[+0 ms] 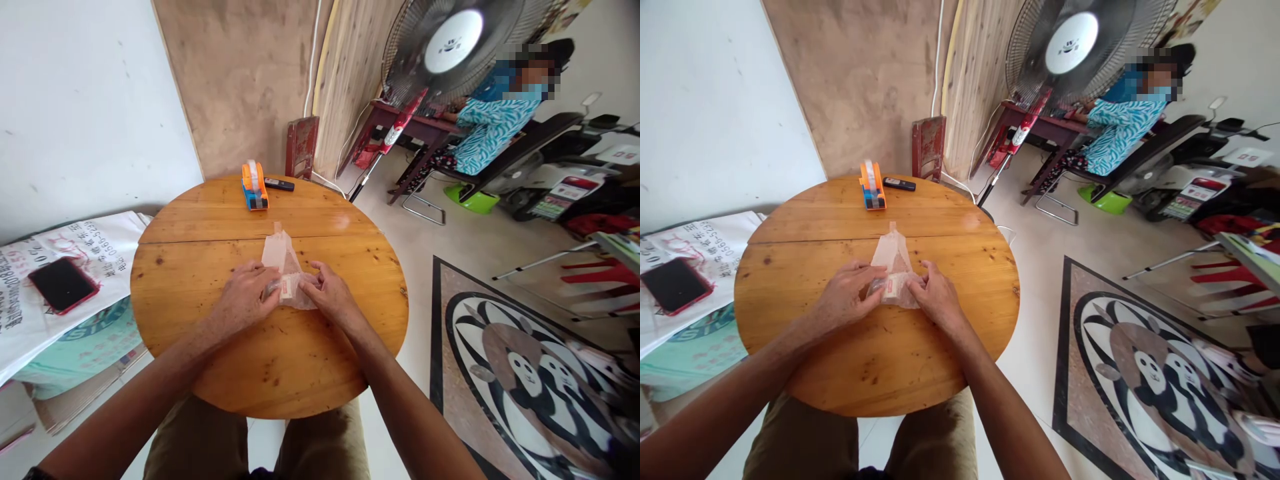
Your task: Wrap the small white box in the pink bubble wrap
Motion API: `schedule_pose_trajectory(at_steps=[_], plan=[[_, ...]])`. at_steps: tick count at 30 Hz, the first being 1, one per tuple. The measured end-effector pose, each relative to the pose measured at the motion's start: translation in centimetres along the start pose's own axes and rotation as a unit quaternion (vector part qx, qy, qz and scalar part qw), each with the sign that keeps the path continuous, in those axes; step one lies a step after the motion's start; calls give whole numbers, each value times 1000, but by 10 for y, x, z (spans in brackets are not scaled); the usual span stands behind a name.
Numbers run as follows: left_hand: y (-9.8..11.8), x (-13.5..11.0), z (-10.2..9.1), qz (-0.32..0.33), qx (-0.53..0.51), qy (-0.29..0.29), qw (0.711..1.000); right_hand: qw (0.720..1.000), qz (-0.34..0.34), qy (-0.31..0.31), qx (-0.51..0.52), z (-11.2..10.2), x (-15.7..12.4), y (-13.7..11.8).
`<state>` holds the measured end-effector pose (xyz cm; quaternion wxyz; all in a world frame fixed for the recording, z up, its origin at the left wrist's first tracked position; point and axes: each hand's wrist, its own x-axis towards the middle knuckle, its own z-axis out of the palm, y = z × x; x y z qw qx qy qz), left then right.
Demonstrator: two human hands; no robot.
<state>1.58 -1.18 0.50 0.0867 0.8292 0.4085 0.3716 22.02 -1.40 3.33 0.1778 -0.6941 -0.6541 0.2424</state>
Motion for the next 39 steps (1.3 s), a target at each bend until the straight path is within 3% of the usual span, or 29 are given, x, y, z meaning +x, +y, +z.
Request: schedule_pose_trajectory(at_steps=[11,15,19,22,27,29,33,39], plan=[[-1,0,1,-1,26,-15,1000,992,-1,7,-125,2,0,-9],[0,0,0,-5,22,-20,1000,993,-15,30,-112,4,0,-7],[-1,1,-1,-6,19,-27,999,996,-37,67,-36,6,4,-4],[-1,1,-1,-2,21,-24,999,989,-46,62,122,8,7,-4],[0,2,-1,-4,23,-27,999,926,-21,-28,377,13,7,-13],[1,2,-1,-9,21,-31,999,915,-25,-41,401,15,7,-18],[3,4,-4,-22,-5,-46,999,930,-28,-27,366,15,8,-31],[8,5,-6,-51,-54,-47,996,936,-17,-70,344,6,-3,-45]])
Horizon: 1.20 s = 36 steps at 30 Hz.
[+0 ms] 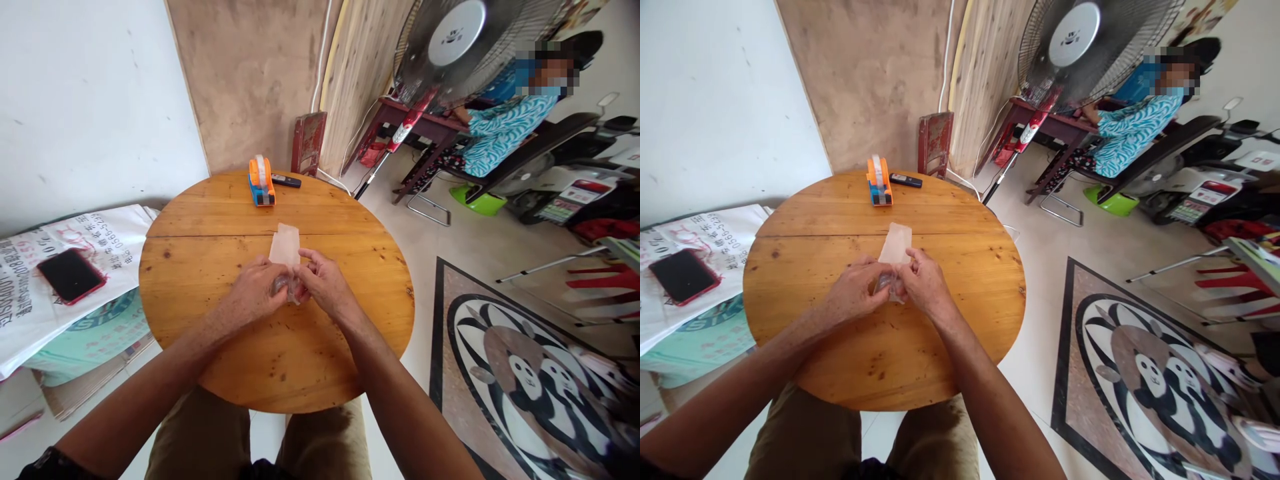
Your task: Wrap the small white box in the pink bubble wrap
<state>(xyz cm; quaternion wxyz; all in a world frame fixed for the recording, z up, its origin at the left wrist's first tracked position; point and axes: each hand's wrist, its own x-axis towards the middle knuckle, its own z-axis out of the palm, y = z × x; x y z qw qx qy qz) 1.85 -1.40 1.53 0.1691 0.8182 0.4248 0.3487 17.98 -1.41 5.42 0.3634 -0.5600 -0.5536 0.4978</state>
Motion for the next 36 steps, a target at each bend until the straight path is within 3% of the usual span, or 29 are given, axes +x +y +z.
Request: schedule_pose_trajectory(at_steps=[5,11,16,20,26,29,33,36], plan=[[-1,0,5,-11,-38,46,998,998,-30,-16,-55,-3,-11,1],[-2,-2,1,-35,-70,39,996,989,-60,-36,-131,-5,-17,1],[0,-2,-3,-103,-138,57,983,969,-90,-44,-227,-4,-22,-6],[5,1,0,-134,-127,65,981,951,-107,-46,-285,-3,-26,-12],[3,-1,8,-104,-111,69,986,973,-83,-78,-203,-7,-19,-9],[1,-2,10,-94,-107,60,988,981,-91,-59,-159,-14,-12,-1],[0,0,8,-101,-79,47,991,979,-141,3,-150,-27,2,7],[2,4,2,-102,-44,4,994,960,-199,-8,-195,-32,17,9]])
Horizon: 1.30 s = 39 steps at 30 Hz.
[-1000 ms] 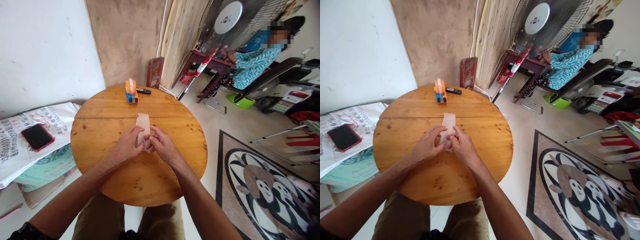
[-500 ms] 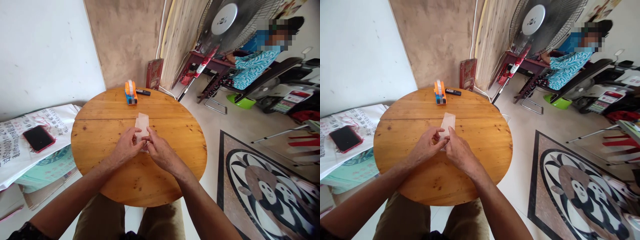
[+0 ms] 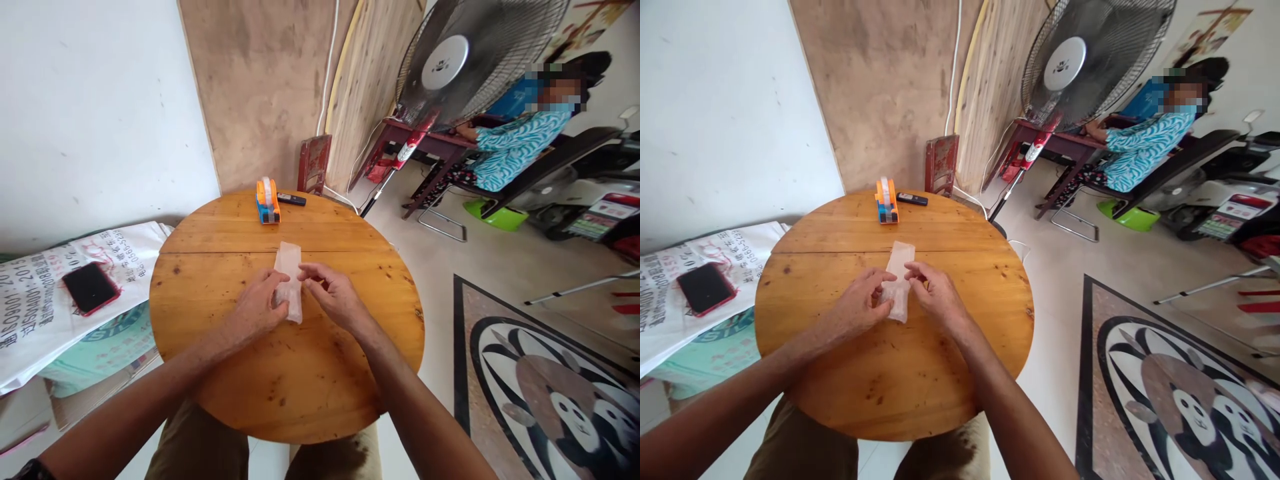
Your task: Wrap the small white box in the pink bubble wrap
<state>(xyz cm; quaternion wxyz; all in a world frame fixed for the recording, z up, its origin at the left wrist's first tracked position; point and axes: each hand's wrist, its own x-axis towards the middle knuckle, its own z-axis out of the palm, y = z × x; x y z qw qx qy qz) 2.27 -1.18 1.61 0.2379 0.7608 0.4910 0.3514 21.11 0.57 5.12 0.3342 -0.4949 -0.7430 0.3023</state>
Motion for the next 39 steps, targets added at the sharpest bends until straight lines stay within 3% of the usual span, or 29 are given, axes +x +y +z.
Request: schedule_pose_trajectory(at_steps=[3,7,11,16,21,30,39], plan=[[1,4,-4,27,46,-5,999,996,-30,-43,-77,2,12,6],[-2,8,-2,127,67,33,989,986,-33,-75,-143,7,18,12],[-7,8,2,173,31,18,984,988,-24,-61,-137,7,20,17],[-8,8,1,166,12,11,986,989,78,51,-115,-4,43,30],[-10,8,3,180,2,23,983,979,203,-10,-19,0,74,46],[-10,7,5,165,-14,16,986,987,160,-11,0,20,100,53],[-8,6,6,173,-13,28,984,990,97,26,95,4,101,49]])
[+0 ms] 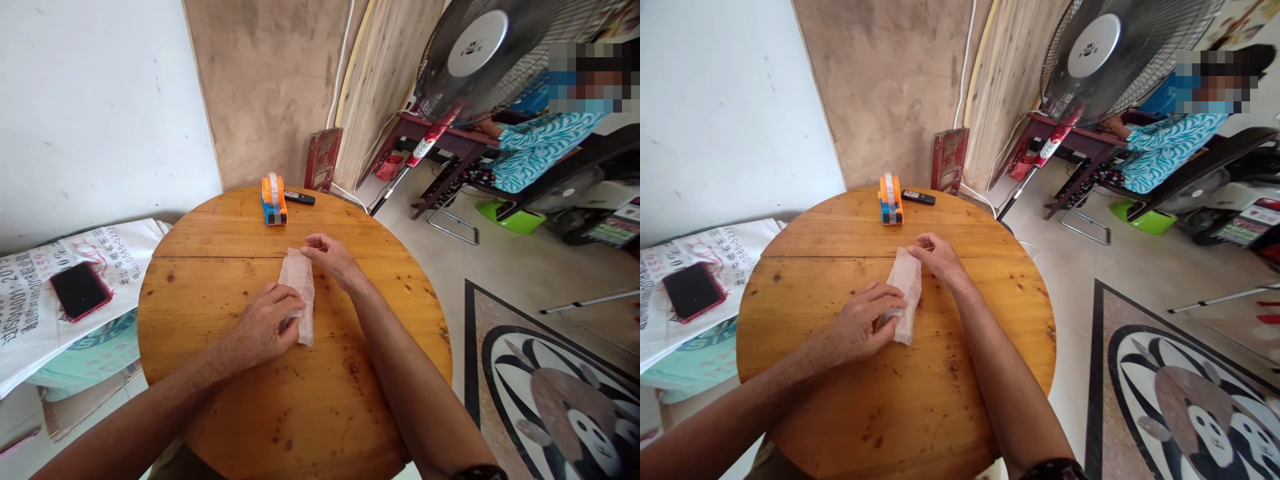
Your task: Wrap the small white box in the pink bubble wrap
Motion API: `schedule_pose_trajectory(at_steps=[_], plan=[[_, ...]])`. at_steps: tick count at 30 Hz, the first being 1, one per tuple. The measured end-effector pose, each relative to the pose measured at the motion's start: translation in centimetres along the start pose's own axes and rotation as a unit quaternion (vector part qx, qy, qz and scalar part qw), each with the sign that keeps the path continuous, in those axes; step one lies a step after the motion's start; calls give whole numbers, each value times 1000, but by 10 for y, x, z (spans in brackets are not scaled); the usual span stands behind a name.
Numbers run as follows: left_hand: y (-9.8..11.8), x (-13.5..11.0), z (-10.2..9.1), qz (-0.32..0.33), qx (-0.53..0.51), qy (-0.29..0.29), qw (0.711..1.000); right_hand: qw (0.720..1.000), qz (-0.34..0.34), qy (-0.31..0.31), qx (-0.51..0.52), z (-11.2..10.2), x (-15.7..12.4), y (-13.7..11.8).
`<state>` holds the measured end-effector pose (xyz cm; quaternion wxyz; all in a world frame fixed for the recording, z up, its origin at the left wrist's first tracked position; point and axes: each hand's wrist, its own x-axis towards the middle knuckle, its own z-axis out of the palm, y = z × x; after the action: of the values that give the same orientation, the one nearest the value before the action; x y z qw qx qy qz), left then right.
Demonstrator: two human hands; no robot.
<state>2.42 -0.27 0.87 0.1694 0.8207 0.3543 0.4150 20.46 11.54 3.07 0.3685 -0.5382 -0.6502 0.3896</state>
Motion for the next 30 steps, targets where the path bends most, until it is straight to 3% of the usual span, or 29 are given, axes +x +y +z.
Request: schedule_pose_trajectory(at_steps=[10,19,27,30], plan=[[0,1,2,10,14,8,1000,996,24,-47,-77,-1,27,-13],[-1,1,5,-4,17,19,1000,988,-63,-45,-132,0,25,-11],[-1,2,5,-4,16,17,1000,974,-112,-121,-155,-11,22,-23],[-2,1,5,-4,14,15,1000,966,-94,-148,-190,-12,22,-27]])
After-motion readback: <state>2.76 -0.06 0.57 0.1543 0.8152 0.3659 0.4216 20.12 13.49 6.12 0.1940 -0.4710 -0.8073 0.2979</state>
